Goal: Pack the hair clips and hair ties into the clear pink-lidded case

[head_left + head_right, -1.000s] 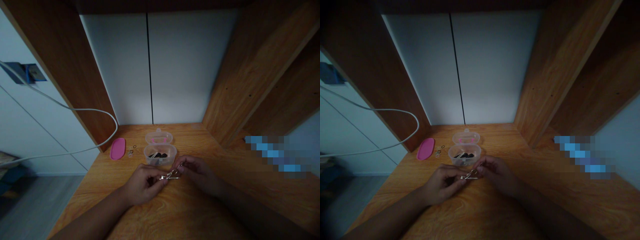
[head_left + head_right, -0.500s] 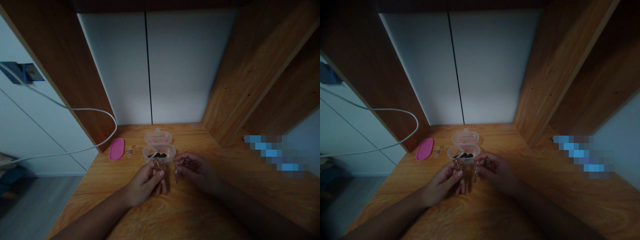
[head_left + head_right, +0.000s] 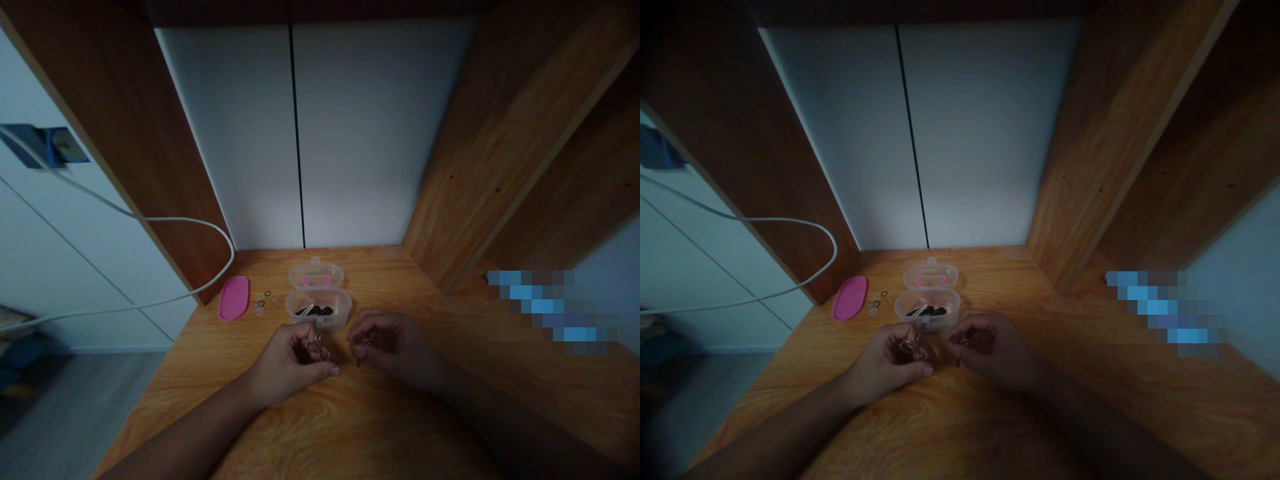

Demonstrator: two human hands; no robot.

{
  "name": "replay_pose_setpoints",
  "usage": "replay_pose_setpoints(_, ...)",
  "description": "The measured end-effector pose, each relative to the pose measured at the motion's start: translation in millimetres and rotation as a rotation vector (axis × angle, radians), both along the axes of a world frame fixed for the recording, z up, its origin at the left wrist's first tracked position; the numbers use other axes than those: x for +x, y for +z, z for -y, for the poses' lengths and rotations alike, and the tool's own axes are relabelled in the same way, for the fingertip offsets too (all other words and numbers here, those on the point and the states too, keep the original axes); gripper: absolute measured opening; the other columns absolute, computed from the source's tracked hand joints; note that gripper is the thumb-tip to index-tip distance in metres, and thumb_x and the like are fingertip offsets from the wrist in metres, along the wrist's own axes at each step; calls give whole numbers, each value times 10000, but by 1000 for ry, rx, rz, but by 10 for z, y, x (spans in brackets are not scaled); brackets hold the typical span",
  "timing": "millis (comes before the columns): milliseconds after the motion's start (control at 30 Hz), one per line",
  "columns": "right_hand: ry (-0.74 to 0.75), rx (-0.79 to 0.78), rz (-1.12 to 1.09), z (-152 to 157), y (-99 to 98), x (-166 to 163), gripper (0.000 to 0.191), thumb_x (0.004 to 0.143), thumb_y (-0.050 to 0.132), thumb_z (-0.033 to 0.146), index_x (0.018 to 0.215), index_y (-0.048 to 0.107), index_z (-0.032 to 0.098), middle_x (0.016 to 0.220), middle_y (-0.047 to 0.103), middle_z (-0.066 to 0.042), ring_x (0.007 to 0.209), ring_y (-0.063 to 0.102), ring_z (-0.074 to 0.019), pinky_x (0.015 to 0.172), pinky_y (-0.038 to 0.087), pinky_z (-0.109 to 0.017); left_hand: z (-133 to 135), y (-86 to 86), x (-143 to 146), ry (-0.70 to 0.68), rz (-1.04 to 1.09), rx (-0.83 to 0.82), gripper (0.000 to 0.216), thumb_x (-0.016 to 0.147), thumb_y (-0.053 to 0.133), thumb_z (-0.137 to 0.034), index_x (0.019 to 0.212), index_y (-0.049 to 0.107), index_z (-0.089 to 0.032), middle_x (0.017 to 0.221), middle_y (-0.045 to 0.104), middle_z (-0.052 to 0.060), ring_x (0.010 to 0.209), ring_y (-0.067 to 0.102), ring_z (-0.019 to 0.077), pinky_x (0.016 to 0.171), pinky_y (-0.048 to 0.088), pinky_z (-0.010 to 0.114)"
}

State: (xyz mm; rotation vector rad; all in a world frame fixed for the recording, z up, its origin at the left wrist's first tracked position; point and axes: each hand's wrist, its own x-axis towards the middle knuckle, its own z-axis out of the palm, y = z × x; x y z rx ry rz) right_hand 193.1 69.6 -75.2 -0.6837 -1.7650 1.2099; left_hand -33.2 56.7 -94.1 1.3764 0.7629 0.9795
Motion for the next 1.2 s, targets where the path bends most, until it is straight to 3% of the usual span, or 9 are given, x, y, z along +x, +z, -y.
replay_pose_setpoints(200,66,-133,-60,13,34,5,164,865,703,344,865,682,181,862,575,-17,663,571,-98,570,479,-231,-2,48,-8,-27,9,50,351,614,892,-220,659,555,-136,773,743,66,688,687,143,613,516,229)
replay_pose_setpoints(367,43,-233,23,10,-2,19,272,901,653,422,1044,676,191,773,564,5,649,502,-96,578,414,-228,-23,25,-16,15,18,75,397,586,902,-191,611,508,-149,675,707,30,599,644,117,563,499,218)
replay_pose_setpoints(500,63,-299,-41,5,-12,8,343,886,674,425,1160,661,219,780,549,19,606,468,-72,531,379,-202,-38,-21,-27,23,-17,76,420,568,911,-211,603,498,-149,641,666,13,572,600,102,542,471,211)
replay_pose_setpoints(633,63,-361,-41,12,-3,-11,326,741,826,323,1031,714,224,807,640,10,662,574,-96,580,471,-220,-31,-52,-24,-20,-18,27,450,554,921,-252,627,488,-154,614,608,-17,559,552,90,527,431,203)
replay_pose_setpoints(833,50,-402,5,8,-16,7,369,555,922,217,873,737,202,769,716,13,697,662,-123,645,546,-244,-22,4,-3,-51,-31,7,341,714,833,-355,739,572,-136,618,578,-29,527,488,62,522,373,192)
replay_pose_setpoints(1000,25,-373,37,7,11,13,278,599,901,254,822,748,192,792,748,-21,704,686,-143,644,571,-269,-40,14,-12,-112,-47,-50,357,801,754,-443,880,623,-120,711,678,35,552,572,91,552,421,211)
replay_pose_setpoints(1200,36,-355,58,16,-1,7,245,726,826,358,886,748,189,783,724,-27,676,640,-127,611,518,-255,-53,-13,-10,-164,1,-18,317,943,585,-442,1035,541,-141,833,716,80,622,621,119,635,459,254)
